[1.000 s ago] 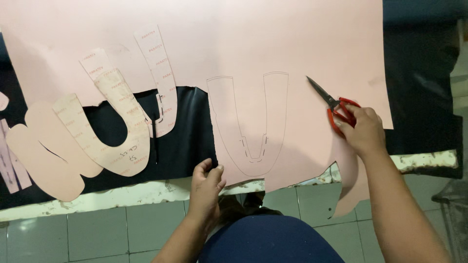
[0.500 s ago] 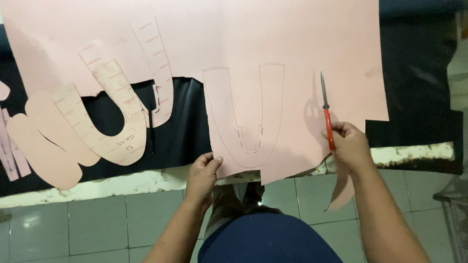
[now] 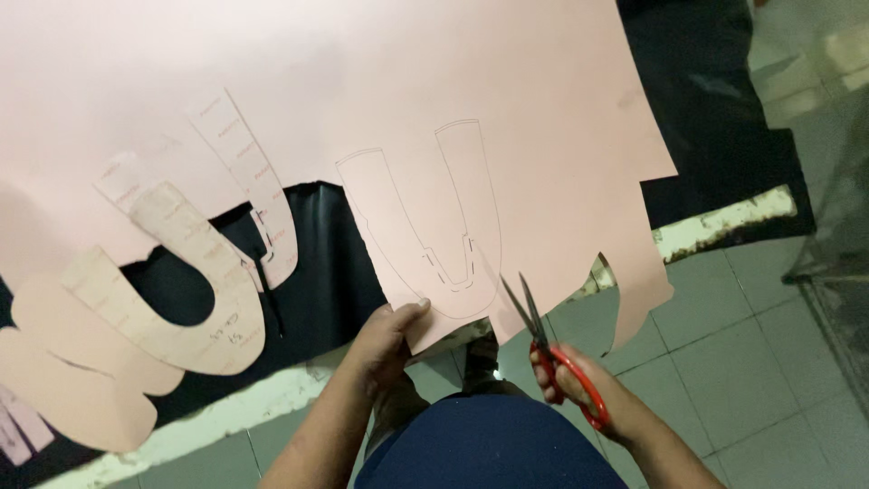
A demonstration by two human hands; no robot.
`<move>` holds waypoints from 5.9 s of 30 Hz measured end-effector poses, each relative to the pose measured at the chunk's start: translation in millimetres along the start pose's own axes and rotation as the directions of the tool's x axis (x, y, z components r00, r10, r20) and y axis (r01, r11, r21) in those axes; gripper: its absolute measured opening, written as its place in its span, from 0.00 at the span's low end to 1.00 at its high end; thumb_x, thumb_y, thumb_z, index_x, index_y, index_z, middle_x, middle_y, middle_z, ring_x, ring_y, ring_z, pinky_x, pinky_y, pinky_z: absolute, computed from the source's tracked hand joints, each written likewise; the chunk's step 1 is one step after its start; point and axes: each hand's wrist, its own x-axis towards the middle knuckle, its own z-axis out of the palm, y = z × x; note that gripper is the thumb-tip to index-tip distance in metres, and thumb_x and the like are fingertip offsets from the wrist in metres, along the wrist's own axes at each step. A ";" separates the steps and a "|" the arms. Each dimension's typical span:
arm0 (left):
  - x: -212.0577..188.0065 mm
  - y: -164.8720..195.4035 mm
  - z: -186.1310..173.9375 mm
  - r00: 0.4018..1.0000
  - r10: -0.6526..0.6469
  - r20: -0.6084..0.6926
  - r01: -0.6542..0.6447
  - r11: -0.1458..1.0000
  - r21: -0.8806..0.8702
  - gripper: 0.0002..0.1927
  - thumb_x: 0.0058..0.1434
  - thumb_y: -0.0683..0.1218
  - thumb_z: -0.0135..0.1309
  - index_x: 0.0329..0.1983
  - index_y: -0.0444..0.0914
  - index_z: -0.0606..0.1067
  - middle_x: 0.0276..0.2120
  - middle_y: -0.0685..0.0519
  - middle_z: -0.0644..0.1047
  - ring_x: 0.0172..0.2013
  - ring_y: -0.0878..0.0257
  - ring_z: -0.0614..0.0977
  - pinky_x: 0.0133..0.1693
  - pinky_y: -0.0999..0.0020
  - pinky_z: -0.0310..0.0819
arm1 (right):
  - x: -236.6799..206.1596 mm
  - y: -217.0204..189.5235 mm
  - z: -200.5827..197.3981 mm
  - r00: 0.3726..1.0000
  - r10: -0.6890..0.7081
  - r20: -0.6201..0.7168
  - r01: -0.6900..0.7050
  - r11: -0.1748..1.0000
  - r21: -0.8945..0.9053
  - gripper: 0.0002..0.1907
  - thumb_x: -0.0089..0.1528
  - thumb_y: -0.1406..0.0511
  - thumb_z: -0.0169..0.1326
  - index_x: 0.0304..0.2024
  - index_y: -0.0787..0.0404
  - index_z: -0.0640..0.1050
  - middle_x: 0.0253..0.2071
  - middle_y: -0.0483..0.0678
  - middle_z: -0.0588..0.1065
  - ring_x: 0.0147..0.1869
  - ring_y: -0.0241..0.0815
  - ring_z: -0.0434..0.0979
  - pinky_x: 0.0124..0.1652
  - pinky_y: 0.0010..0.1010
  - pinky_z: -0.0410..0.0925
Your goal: The person traces a U-shaped pattern onto pink foam using a pen, then cuts the traced shape out with scissors. The cut piece is held up at the end.
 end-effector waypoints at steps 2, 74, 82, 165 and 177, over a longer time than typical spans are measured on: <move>6.0 4.7 -3.7 0.998 -0.033 0.062 0.027 0.995 0.091 0.22 0.62 0.46 0.55 0.54 0.27 0.75 0.45 0.42 0.82 0.43 0.55 0.83 0.46 0.62 0.78 | -10.0 13.3 13.9 1.000 0.009 0.009 -0.008 0.991 -0.133 0.30 0.62 0.46 0.49 0.54 0.62 0.73 0.38 0.46 0.73 0.42 0.40 0.72 0.44 0.32 0.71; 10.7 9.8 -7.3 0.943 -0.110 0.315 0.034 0.971 0.238 0.20 0.64 0.42 0.52 0.57 0.26 0.72 0.45 0.42 0.80 0.39 0.55 0.82 0.38 0.60 0.78 | 8.4 -31.4 126.0 0.893 0.257 -0.370 -0.086 0.903 0.420 0.22 0.61 0.53 0.47 0.38 0.67 0.78 0.22 0.52 0.74 0.22 0.44 0.77 0.25 0.35 0.73; -2.8 22.2 0.8 0.933 -0.172 0.317 0.129 0.980 0.153 0.21 0.63 0.40 0.50 0.59 0.27 0.69 0.49 0.42 0.78 0.44 0.56 0.81 0.44 0.61 0.78 | 21.2 -52.5 103.5 0.902 0.240 -0.358 -0.079 0.909 0.410 0.23 0.61 0.51 0.51 0.39 0.68 0.75 0.23 0.50 0.73 0.22 0.43 0.75 0.24 0.34 0.71; -38.1 20.3 22.6 1.000 -0.010 0.000 0.010 0.993 -0.121 0.34 0.47 0.43 0.55 0.59 0.25 0.67 0.38 0.38 0.80 0.28 0.60 0.82 0.26 0.69 0.79 | 115.0 -110.2 4.5 0.992 -0.091 -0.083 0.091 0.996 -0.005 0.18 0.66 0.61 0.49 0.48 0.71 0.78 0.34 0.49 0.76 0.35 0.36 0.74 0.35 0.29 0.69; -43.6 18.1 25.1 0.995 0.087 0.057 -0.067 0.955 -0.287 0.31 0.52 0.40 0.51 0.59 0.20 0.65 0.32 0.38 0.80 0.20 0.62 0.80 0.22 0.71 0.78 | 122.1 -121.6 8.5 0.994 -0.090 -0.060 0.088 0.995 -0.043 0.18 0.69 0.60 0.47 0.50 0.70 0.77 0.31 0.54 0.76 0.30 0.41 0.72 0.30 0.34 0.67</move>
